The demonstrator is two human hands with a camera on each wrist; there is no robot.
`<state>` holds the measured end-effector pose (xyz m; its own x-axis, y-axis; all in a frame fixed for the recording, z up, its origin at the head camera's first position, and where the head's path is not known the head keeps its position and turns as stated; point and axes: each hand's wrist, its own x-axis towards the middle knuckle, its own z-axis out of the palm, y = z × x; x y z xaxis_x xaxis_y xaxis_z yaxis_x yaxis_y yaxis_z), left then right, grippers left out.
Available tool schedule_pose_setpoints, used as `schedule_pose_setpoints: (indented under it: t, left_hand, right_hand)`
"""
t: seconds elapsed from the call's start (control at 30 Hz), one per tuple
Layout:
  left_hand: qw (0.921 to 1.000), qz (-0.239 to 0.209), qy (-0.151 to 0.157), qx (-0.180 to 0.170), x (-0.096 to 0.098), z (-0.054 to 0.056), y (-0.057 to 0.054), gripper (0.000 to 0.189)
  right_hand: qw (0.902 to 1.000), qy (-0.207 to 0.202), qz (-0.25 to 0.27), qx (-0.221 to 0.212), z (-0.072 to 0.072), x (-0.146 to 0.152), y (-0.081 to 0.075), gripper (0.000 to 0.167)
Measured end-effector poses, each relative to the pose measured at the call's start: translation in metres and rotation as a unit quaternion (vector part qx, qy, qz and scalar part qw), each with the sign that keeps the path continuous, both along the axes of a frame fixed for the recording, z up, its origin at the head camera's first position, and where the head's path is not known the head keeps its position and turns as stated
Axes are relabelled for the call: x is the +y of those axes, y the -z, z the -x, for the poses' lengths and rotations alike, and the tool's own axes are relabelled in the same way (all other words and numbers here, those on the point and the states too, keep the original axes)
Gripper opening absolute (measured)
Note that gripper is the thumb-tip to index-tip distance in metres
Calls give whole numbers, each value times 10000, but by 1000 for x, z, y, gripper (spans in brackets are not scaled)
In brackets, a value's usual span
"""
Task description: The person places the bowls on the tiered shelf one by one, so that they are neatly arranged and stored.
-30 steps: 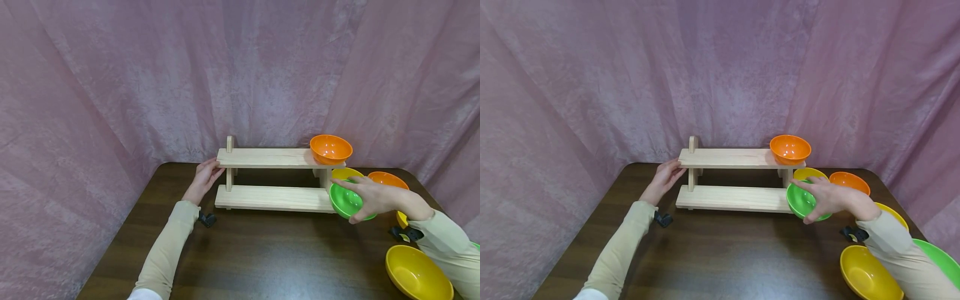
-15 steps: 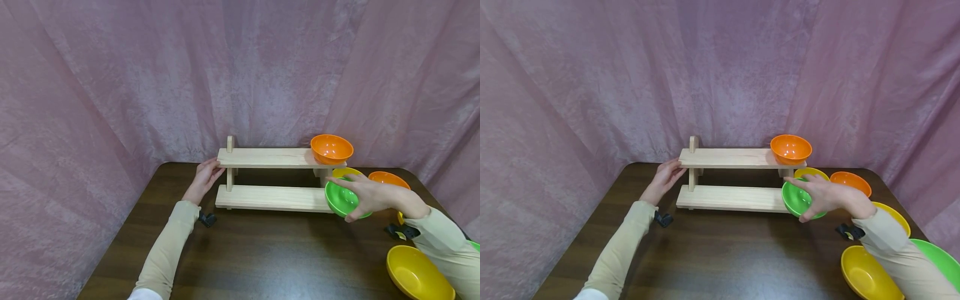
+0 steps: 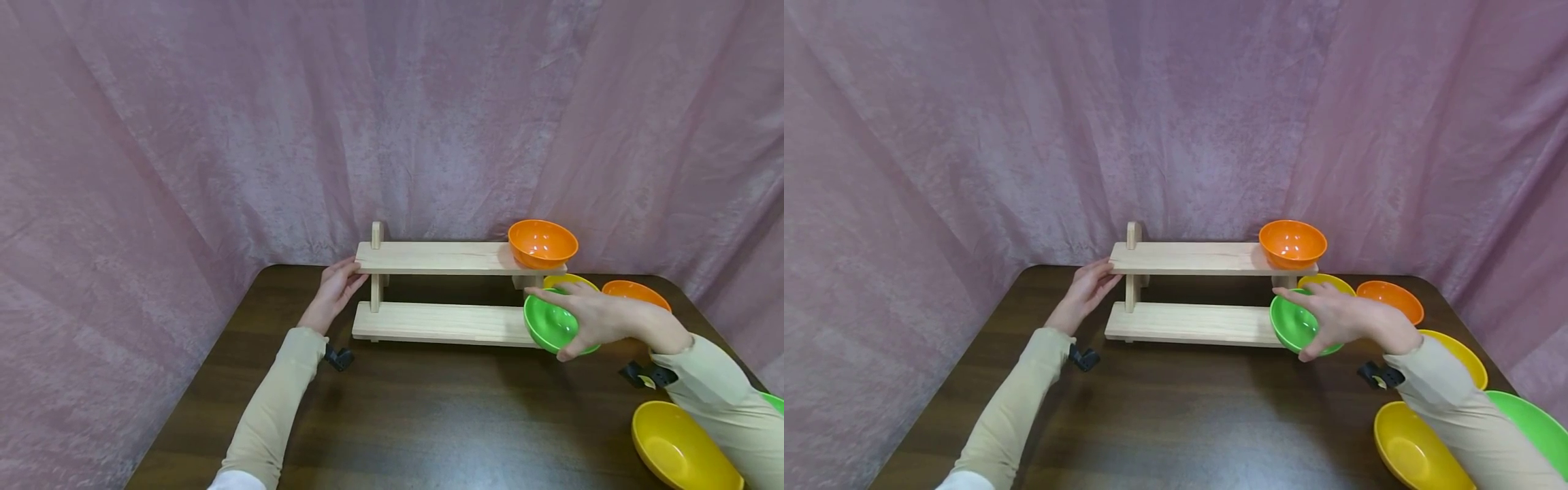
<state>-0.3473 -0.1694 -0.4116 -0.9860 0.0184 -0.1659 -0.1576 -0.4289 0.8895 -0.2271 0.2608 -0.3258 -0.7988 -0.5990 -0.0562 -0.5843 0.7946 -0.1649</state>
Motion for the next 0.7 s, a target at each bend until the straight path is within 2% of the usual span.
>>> schedule_pose_setpoints:
  t: [0.3,0.53,0.7]
  left_hand:
    - [10000,-14,-8,24,-1,0,1,52]
    - [10000,19,-56,-5,0,0,0,51]
    - [10000,8,-15,-6,1,0,0,52]
  right_hand:
    - [9999,49,-49,-98,0,-7,-7,107]
    - [9995,-234,-73,192,3,-15,-10,108]
    - [9997,-227,-15,54,4,-17,-13,108]
